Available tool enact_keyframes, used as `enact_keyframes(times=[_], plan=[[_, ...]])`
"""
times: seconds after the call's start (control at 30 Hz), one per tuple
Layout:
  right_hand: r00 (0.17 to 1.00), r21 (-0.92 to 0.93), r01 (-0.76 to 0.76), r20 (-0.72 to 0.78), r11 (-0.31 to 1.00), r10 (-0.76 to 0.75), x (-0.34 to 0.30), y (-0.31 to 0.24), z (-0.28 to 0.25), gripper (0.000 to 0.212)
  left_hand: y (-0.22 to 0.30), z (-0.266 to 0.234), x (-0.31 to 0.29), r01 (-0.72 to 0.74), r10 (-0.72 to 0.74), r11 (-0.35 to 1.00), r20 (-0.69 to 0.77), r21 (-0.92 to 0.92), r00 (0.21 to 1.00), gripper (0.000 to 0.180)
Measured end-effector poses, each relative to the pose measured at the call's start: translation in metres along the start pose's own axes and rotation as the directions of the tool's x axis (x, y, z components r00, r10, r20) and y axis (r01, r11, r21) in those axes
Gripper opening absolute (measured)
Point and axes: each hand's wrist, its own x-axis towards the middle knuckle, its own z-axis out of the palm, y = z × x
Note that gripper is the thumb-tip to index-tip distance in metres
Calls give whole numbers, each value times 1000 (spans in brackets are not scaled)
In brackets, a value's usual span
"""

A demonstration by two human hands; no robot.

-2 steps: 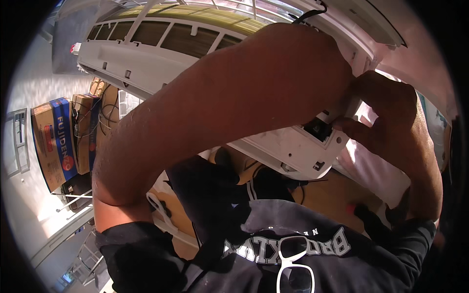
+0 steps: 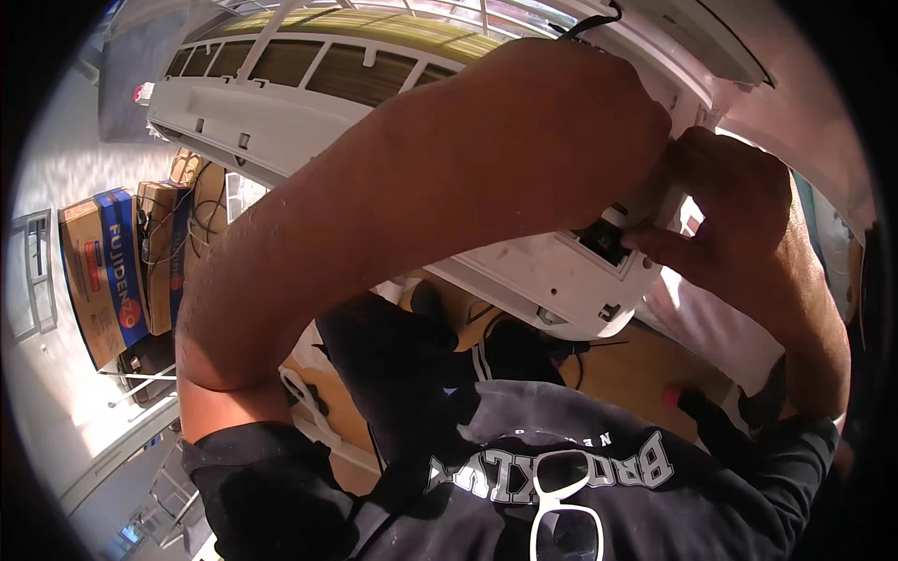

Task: The person uses a power drill to remove screws from the control panel of a wall-mounted air conditioner. They then disconnect wires, remove the control board, and later reinstall the board and secure it with screws. Finally, they reattach the front cover and air filter.

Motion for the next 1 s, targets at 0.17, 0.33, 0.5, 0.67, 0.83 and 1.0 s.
enact_keyframes(times=[0.17, 0.33, 0.5, 0.67, 0.83, 1.0], plan=[[998, -215, 58, 35, 975, -52, 18, -18, 11, 44, -1, -7, 3, 117, -107, 985, 86, -129, 991, 24], [974, -274, 1, 218, 962, 61, 27, -30, 16, 24, -3, -10, 5, 149, -135, 985, 153, -87, 979, 34], [981, -255, 35, 191, 966, 15, 26, -30, 15, 21, -6, -12, 7, 174, -146, 979, 227, -108, 963, 44], [965, -221, 57, 263, 974, 3, 29, -21, 7, 22, -9, -6, 8, 147, -117, 981, 222, -127, 968, 55], [999, -281, 52, 10, 958, -51, 15, -32, 0, 19, -7, 0, -1, 140, -127, 986, 129, -92, 984, 57], [997, -217, -7, 68, 976, 22, -18, -32, -8, 27, 4, 4, 1, 137, -135, 990, 74, -27, 988, 50]])
